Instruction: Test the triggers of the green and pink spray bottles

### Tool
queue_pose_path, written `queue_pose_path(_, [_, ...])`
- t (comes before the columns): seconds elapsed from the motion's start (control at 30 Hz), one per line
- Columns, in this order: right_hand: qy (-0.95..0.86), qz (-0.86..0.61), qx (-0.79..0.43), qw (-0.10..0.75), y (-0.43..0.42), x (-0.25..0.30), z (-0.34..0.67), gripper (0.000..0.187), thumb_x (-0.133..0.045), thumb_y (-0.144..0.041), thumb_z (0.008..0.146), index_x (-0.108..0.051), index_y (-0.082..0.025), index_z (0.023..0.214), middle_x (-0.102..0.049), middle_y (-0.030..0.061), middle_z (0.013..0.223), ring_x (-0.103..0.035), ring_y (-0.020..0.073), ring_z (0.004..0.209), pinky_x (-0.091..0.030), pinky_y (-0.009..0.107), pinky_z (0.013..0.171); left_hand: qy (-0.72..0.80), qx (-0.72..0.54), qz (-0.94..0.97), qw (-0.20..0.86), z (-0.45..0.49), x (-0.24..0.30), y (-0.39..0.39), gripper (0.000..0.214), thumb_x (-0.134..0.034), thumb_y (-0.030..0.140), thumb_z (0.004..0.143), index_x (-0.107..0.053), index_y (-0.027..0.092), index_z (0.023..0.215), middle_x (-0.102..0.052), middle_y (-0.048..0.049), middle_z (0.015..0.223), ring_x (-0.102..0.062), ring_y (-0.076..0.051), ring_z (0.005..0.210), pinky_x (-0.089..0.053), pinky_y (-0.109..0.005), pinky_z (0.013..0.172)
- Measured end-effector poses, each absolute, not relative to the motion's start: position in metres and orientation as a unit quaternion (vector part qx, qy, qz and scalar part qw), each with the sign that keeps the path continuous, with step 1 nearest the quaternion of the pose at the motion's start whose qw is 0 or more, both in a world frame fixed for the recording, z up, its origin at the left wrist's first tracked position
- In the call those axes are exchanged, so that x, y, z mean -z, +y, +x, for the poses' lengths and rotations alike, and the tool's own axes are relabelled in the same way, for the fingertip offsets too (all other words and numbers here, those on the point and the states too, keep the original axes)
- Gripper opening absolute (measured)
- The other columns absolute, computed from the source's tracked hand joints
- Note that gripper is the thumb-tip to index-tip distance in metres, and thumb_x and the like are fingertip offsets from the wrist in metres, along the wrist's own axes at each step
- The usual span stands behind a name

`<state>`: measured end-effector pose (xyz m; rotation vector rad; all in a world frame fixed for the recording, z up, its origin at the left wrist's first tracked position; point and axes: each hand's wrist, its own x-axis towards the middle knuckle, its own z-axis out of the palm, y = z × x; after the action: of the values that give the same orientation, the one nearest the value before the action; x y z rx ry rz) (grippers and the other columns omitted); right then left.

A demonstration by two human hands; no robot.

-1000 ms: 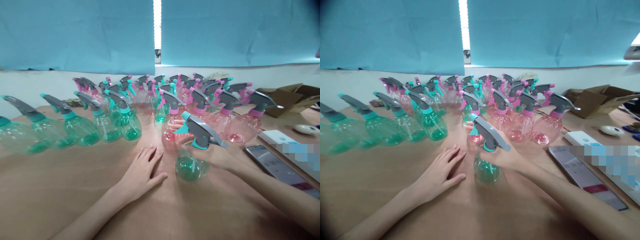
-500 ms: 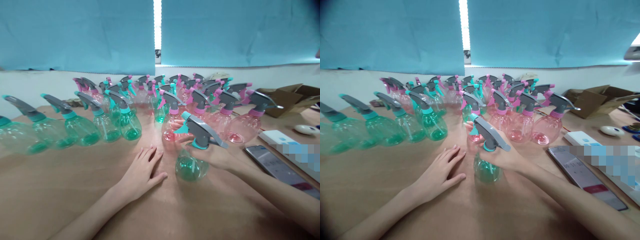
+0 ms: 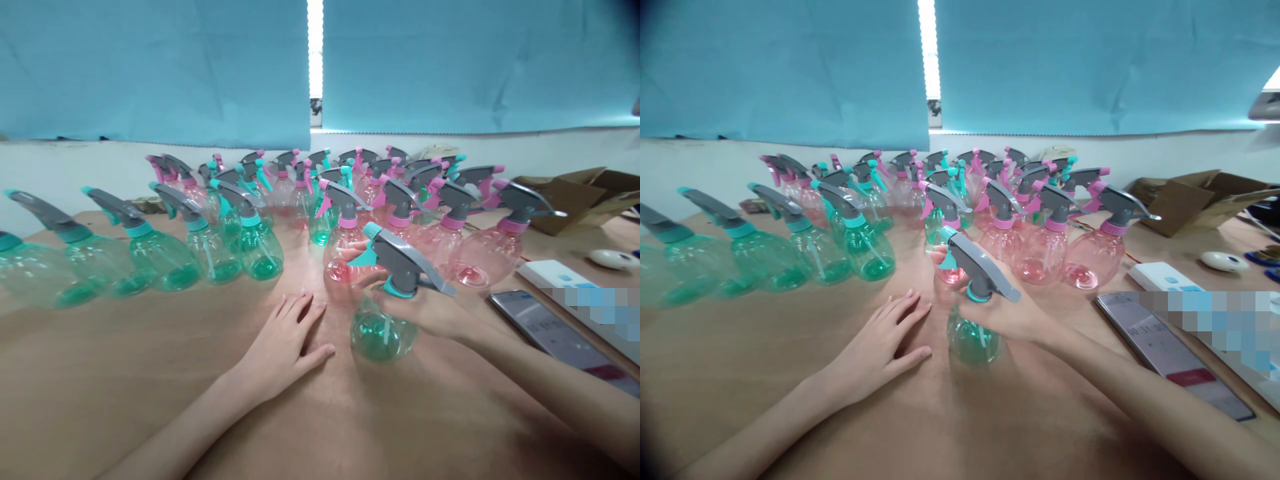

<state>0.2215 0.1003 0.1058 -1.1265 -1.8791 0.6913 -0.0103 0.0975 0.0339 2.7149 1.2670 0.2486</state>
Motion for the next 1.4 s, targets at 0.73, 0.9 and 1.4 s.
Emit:
queue_pose_path(0.73, [-0.762, -0.449, -0.267, 0.383, 0.102, -0.104, 0.227, 0.019, -0.051, -0.027, 0.07, -0.068, -0.025, 0.077, -0.074, 0.0021, 0.079, -0.072, 0.0225, 0.078, -0.06, 0.035, 0.066, 0.425, -0.076, 0.9, 0.058, -0.011, -0.032, 0.098, 0.062, -0.049, 0.054, 0.093, -0.04, 0.018, 0.142, -0.039, -0.016, 0.148, -0.031, -0.034, 0.138, -0.026, -0.054, 0.111])
queue_pose_path(0.9, [-0.768, -0.469, -0.234, 0.369, 0.104, -0.098, 0.228, 0.026, -0.052, -0.034, 0.076, -0.071, -0.027, 0.091, -0.075, 0.0032, 0.084, -0.071, 0.0262, 0.086, -0.059, 0.042, 0.071, 0.422, -0.081, 0.901, 0.062, -0.01, -0.032, 0.099, 0.062, -0.049, 0.054, 0.093, -0.039, 0.018, 0.142, -0.039, -0.0166, 0.148, -0.03, -0.034, 0.139, -0.025, -0.055, 0.111])
queue_pose_path(1.4, [-0.758, -0.454, -0.253, 0.394, 0.102, -0.096, 0.225, 0.026, -0.053, -0.023, 0.074, -0.068, -0.028, 0.095, -0.073, 0.0005, 0.085, -0.068, 0.0225, 0.084, -0.057, 0.038, 0.076, 0.42, -0.086, 0.902, 0.057, -0.01, -0.031, 0.098, 0.061, -0.048, 0.054, 0.093, -0.041, 0.017, 0.141, -0.04, -0.0167, 0.146, -0.033, -0.034, 0.136, -0.025, -0.053, 0.111])
